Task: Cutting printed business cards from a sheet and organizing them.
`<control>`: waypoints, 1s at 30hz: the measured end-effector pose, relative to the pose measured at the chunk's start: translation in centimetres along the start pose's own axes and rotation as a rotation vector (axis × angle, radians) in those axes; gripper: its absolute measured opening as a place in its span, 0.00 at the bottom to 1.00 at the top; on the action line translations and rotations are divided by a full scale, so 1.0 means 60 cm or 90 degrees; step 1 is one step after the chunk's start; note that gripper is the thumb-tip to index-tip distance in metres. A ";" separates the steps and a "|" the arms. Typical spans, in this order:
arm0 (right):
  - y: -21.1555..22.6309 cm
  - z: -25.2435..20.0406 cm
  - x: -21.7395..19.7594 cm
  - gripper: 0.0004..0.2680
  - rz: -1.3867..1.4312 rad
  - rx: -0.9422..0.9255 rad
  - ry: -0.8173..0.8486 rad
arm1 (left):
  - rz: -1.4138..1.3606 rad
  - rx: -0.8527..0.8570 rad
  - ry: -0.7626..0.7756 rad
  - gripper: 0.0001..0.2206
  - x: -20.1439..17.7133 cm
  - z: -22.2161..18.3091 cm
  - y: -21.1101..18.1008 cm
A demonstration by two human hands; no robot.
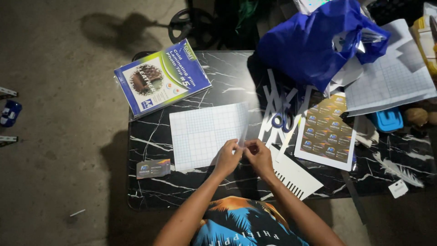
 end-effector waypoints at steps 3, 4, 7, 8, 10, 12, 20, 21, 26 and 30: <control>0.020 0.002 -0.004 0.07 -0.024 0.000 0.044 | -0.028 -0.074 0.037 0.10 -0.020 0.015 -0.036; 0.029 0.002 -0.005 0.07 -0.037 0.013 0.060 | -0.054 -0.119 0.060 0.11 -0.023 0.020 -0.040; 0.021 0.004 -0.009 0.08 -0.033 0.037 0.072 | -0.043 -0.049 0.045 0.07 -0.008 0.029 0.003; 0.023 0.002 -0.010 0.08 -0.033 0.038 0.070 | -0.042 -0.049 0.047 0.07 -0.008 0.028 0.004; 0.029 -0.005 -0.015 0.08 -0.043 -0.054 0.065 | -0.020 -0.007 0.014 0.05 -0.004 0.025 0.004; 0.037 -0.004 -0.017 0.08 -0.068 -0.071 0.055 | -0.021 -0.007 0.005 0.05 -0.001 0.026 0.018; 0.059 0.028 -0.029 0.06 -0.196 0.021 0.035 | -0.089 -0.101 0.051 0.05 -0.012 0.025 0.009; 0.058 0.039 -0.030 0.07 -0.225 -0.012 0.040 | -0.079 -0.096 0.050 0.04 -0.012 0.025 0.009; 0.053 0.065 -0.030 0.11 -0.214 -0.128 0.103 | -0.054 -0.086 0.050 0.05 -0.014 0.027 0.005; 0.046 0.071 -0.026 0.12 -0.186 -0.091 0.169 | -0.061 -0.099 0.040 0.07 -0.025 0.041 -0.020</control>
Point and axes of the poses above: each hand's wrist, its own z-axis towards the middle knuckle, its own x-axis out of the palm, y = z × x, the point moved 1 cm from there along z, towards the middle knuckle, and after that the axes turned 15 degrees about y, right-handed, at the moved point
